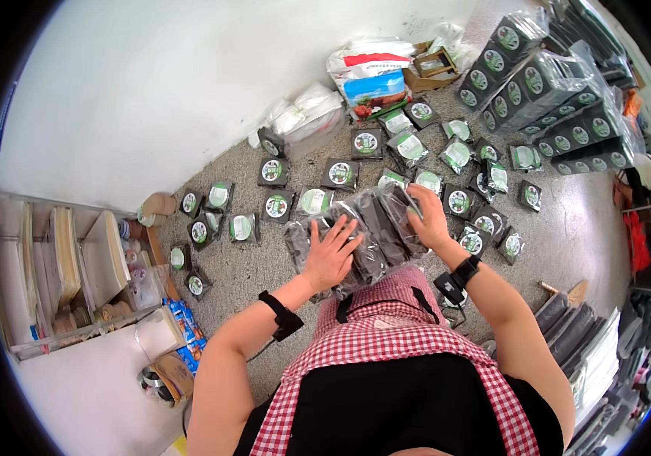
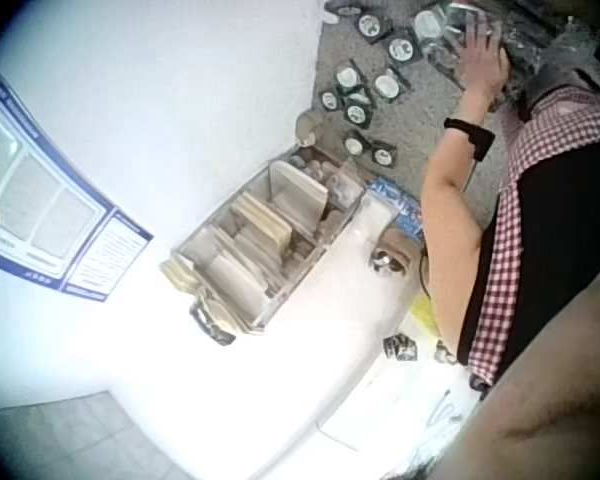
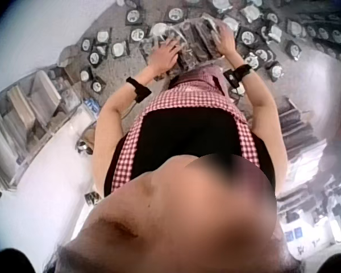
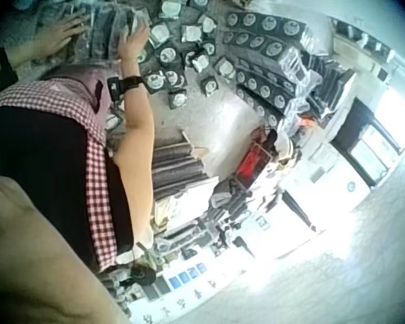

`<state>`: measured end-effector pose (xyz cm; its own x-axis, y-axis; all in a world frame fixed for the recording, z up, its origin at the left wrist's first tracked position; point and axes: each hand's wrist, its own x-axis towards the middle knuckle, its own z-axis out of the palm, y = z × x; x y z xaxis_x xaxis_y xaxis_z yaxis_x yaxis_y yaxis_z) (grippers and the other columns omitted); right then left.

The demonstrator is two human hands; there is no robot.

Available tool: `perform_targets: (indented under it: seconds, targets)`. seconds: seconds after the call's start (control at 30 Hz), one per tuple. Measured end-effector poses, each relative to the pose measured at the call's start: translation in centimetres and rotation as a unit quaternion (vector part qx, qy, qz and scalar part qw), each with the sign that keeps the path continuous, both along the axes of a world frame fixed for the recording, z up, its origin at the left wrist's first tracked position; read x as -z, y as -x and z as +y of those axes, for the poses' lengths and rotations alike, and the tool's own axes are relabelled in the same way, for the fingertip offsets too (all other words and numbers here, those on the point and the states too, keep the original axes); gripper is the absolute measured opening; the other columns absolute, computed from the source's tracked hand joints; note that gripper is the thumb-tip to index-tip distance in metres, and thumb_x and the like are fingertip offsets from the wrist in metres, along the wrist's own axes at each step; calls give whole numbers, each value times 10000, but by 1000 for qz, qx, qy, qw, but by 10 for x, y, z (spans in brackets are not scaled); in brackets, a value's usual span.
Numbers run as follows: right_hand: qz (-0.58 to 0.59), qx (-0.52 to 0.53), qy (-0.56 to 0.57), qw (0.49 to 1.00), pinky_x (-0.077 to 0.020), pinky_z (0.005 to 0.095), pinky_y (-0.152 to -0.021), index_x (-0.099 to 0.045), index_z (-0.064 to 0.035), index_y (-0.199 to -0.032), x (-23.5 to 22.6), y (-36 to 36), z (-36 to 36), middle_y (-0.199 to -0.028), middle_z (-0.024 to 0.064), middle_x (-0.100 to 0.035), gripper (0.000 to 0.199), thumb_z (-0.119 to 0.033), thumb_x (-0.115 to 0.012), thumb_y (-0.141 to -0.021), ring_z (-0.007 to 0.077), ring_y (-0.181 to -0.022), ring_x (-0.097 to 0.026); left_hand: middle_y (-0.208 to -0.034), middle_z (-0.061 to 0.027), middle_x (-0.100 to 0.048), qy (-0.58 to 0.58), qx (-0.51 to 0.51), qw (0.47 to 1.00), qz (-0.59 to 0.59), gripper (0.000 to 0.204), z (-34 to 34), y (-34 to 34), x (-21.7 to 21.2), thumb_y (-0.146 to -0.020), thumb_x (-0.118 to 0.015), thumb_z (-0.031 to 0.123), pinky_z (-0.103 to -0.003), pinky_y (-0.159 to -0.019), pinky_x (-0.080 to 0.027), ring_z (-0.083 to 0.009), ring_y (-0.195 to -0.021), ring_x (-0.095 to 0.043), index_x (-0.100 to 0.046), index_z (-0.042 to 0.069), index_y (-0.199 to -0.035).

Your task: The person stacks packaged food items by hand on the floor and then places the stack into a large clear plastic bag.

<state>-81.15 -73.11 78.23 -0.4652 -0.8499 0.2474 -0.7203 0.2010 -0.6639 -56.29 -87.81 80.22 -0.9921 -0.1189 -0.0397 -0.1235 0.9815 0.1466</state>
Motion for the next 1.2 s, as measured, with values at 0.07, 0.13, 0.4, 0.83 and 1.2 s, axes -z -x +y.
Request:
perform_targets:
  seconds: [0.07, 0.13, 0.4, 0.83, 1.2]
  targets:
    - [-53, 89, -101, 990, -326, 427, -997, -375, 2, -1281, 33, 5, 28, -1227, 231, -463, 550, -237, -553, -819, 385, -1161, -419, -1465, -58, -244, -54, 9, 997, 51, 558, 20, 31, -5, -865, -466, 373, -699, -989, -30, -285, -1366, -166, -314, 241, -1385]
    - [-6, 25, -186, 982, -330, 431, -984, -275, 32, -1339, 51, 0, 26, -1234, 261, -449, 628, -315, -499, -866, 403, -1158, -411, -1475, -49, -222, -57, -8, 997, 46, 580, 34, 52, -5, -865, -465, 405, -705, -987, -19, -277, -1371, -154, -292, 251, -1397]
    - [-659, -24, -99, 745, -292, 366, -1022, -248, -80, -1408, 102, 35, 23, -1400, 110, -369, 595, -424, -368, -936, 271, -1276, -355, -1504, -40, -96, -1, 50, 994, -97, 611, 62, 68, 2, -882, -416, 442, -718, -980, 2, -290, -1387, -37, -190, 292, -1429]
    - [-436, 30, -214, 873, -443, 387, -686, -619, 52, -886, 213, 43, -4, -764, 180, -613, 608, -533, -457, -846, 277, -716, -589, -1489, -32, -165, -12, 49, 994, -102, 652, 57, 74, 20, -791, -530, 418, -727, -975, -43, -291, -1376, -124, -288, 333, -1390]
    - [-605, -29, -283, 743, -447, 314, -594, -653, 25, -861, 104, 72, -88, -749, 50, -640, 527, -495, -568, -834, 169, -626, -562, -1498, -46, -117, -20, 26, 991, -127, 652, 67, 73, 27, -829, -466, 433, -727, -971, -84, -305, -1377, -100, -218, 300, -1417]
